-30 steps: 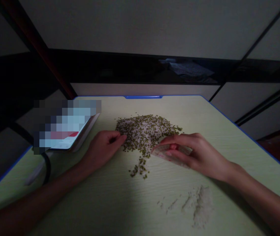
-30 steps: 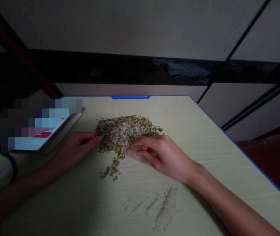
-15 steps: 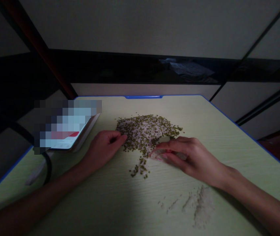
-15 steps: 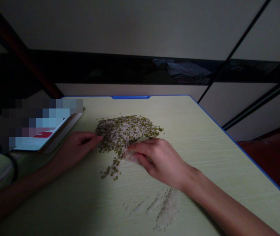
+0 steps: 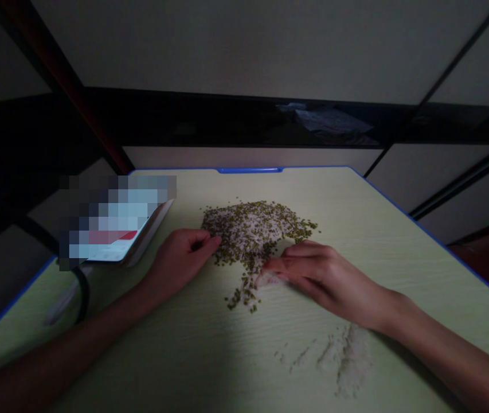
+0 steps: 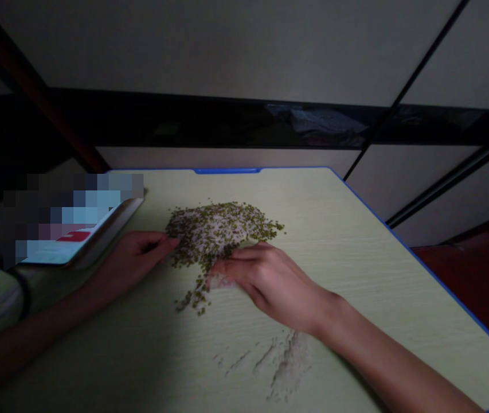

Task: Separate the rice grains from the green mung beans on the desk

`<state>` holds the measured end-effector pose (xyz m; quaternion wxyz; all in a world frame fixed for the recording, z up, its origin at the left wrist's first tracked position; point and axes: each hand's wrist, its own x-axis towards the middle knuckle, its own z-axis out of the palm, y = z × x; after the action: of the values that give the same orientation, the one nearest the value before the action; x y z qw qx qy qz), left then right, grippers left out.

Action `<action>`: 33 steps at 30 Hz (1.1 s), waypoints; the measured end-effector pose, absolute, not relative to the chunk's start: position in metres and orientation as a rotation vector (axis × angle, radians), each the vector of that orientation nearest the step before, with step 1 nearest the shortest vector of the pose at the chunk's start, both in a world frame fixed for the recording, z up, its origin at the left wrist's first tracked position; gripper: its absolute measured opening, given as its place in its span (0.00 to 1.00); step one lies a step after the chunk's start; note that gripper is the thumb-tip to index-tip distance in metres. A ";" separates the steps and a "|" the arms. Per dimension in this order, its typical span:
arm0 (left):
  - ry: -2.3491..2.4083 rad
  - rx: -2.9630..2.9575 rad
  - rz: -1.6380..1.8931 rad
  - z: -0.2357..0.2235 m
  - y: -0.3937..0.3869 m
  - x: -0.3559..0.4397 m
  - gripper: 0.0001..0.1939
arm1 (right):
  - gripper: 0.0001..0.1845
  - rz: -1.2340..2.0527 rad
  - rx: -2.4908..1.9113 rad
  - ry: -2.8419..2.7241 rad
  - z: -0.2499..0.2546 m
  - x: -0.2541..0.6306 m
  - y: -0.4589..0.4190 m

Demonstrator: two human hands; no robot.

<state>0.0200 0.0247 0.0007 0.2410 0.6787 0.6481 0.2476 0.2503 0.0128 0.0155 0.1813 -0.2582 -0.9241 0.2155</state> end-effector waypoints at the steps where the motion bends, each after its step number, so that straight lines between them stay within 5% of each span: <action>1: 1.770 1.855 0.677 0.001 0.025 0.020 0.18 | 0.18 0.612 -0.714 -2.618 0.016 0.251 0.013; 33: 1.777 1.856 0.690 0.000 0.024 0.020 0.18 | 0.17 0.926 -0.560 -2.665 0.024 0.254 0.010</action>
<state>0.0202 0.0242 -0.0001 0.2384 0.6775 0.6486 0.2521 0.2537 0.0097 0.0237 0.1324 -0.1931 -0.9183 0.3192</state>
